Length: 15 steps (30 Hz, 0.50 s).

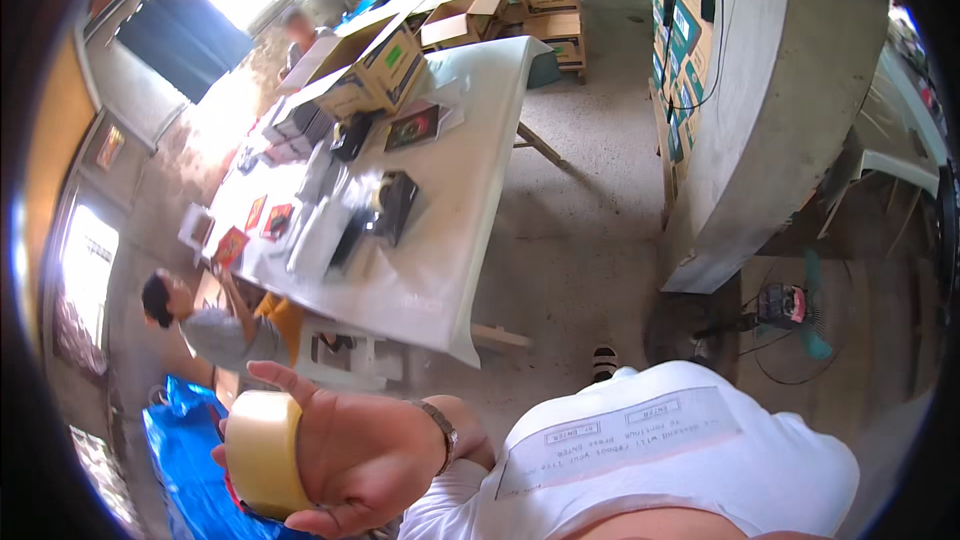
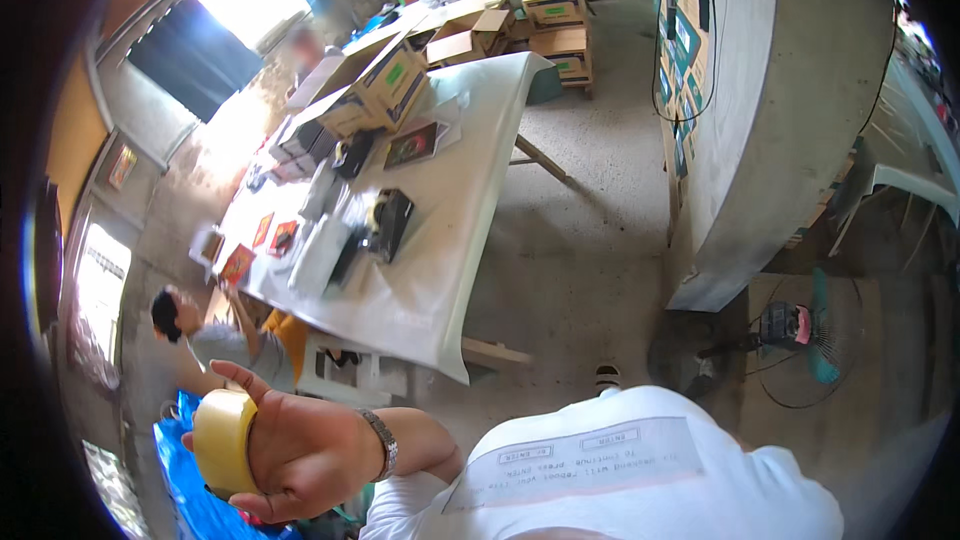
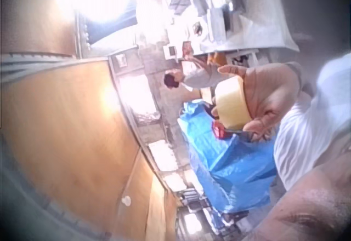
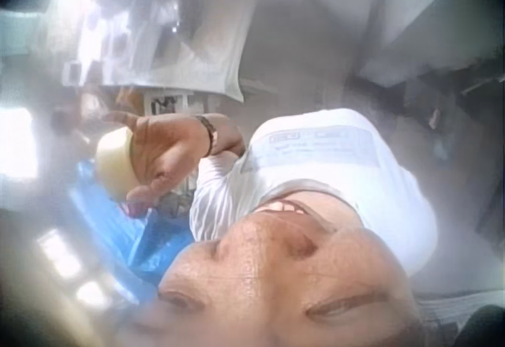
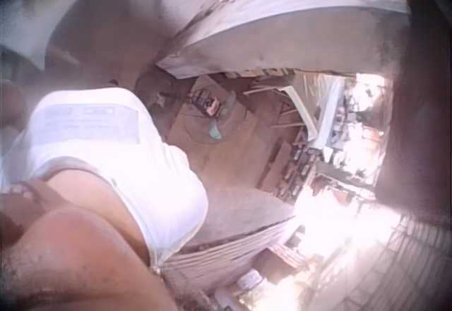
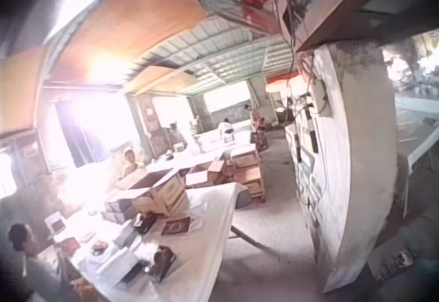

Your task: The person packs books into a cardboard box, seals the box with a tape dispenser, and moves it to a stack of other boxes.

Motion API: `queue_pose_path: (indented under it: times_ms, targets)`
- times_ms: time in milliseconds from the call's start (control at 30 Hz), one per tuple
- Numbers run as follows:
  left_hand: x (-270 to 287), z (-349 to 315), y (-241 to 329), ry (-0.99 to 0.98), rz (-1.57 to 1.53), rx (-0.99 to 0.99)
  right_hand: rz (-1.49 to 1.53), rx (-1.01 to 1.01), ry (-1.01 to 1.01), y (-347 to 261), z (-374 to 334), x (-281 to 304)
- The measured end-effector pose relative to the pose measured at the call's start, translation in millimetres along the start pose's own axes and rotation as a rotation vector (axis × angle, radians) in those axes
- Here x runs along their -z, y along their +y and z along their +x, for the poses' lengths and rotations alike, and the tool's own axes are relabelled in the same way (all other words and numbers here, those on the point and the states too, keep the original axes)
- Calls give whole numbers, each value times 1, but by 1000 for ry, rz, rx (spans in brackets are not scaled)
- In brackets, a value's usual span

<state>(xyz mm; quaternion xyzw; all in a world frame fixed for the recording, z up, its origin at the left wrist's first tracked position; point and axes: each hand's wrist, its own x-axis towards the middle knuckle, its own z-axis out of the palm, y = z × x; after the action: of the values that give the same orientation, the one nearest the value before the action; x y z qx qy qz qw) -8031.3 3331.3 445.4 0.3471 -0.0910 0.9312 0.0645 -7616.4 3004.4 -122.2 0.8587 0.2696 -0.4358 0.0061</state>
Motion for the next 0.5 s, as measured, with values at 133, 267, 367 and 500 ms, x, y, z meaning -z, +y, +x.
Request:
queue_pose_path:
  times_ms: [133, 267, 367, 500]
  targets:
    - [8, -2, -105, -212, -172, 150, 81, 231, 115, -214, 106, 71]
    - [8, -26, -223, -138, -49, 230, 141, 386, 251, -409, 169, 176]
    - [5, -50, -326, 7, 116, 90, 165, 463, 273, -505, 210, 232]
    - [19, -73, -454, 14, 83, 42, 184, 489, 335, -580, 260, 267]
